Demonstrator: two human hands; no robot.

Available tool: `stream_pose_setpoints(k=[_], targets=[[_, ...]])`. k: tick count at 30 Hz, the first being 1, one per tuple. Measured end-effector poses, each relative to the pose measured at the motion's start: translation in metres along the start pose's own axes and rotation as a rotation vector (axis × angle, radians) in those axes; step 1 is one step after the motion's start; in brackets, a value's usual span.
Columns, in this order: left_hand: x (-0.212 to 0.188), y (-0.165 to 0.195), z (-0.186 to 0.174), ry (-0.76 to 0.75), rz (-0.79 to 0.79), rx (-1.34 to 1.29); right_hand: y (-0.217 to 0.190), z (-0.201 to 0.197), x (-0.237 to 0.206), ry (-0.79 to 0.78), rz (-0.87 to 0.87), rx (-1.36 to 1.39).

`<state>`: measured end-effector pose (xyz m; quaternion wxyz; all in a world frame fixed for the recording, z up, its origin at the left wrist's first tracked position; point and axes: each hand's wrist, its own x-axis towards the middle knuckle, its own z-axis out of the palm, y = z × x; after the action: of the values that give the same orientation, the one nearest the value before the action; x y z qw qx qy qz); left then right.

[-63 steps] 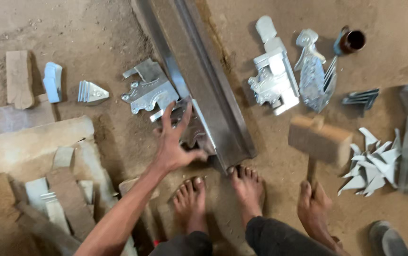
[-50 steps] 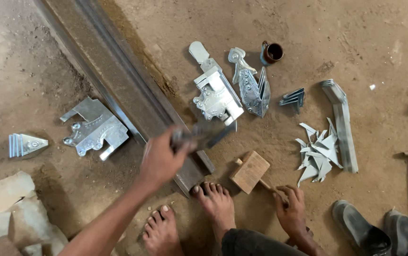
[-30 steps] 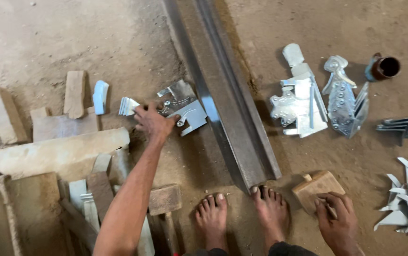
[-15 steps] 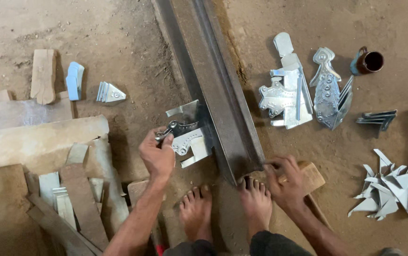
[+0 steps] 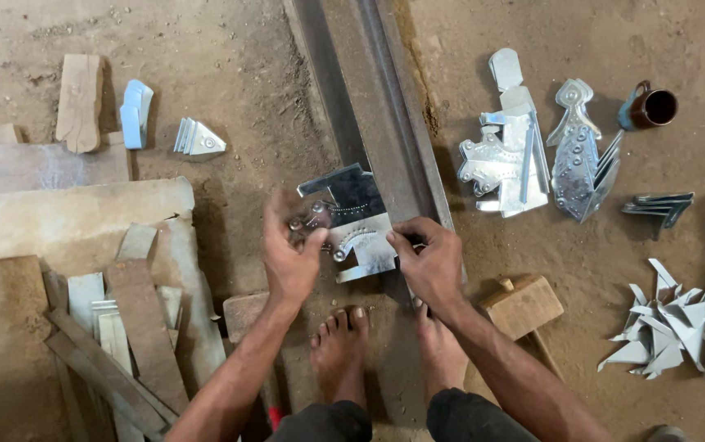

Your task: The person sits on the floor and uses a wooden mallet to hammer ornate metal pieces flat against a long metal bar. They repeatedly pick up pieces, position them, strike them, and set them aside.

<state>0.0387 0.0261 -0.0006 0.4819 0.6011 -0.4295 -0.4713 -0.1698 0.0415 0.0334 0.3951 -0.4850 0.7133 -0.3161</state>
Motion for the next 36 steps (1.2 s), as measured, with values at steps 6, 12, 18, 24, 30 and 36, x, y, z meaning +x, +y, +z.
stream_pose_setpoints(k=[6,12,18,24,30,36], targets=[[-0.005,0.037,0.013,-0.23,0.373,0.696,-0.004,0.015,-0.015,0.085,-0.145,-0.135],[-0.002,0.047,0.022,-0.358,0.094,0.777,0.039,-0.022,-0.034,-0.03,0.082,0.07],[-0.005,0.044,0.014,-0.329,0.177,0.755,0.169,-0.122,-0.165,0.369,-0.107,-1.012],[-0.006,0.042,0.014,-0.344,0.117,0.754,0.212,-0.162,-0.236,0.202,0.379,-0.744],[-0.004,0.046,0.02,-0.362,0.109,0.762,0.117,-0.135,-0.194,0.085,0.432,-0.21],[-0.002,0.049,0.02,-0.372,0.099,0.794,0.062,-0.136,-0.15,0.028,-0.144,0.323]])
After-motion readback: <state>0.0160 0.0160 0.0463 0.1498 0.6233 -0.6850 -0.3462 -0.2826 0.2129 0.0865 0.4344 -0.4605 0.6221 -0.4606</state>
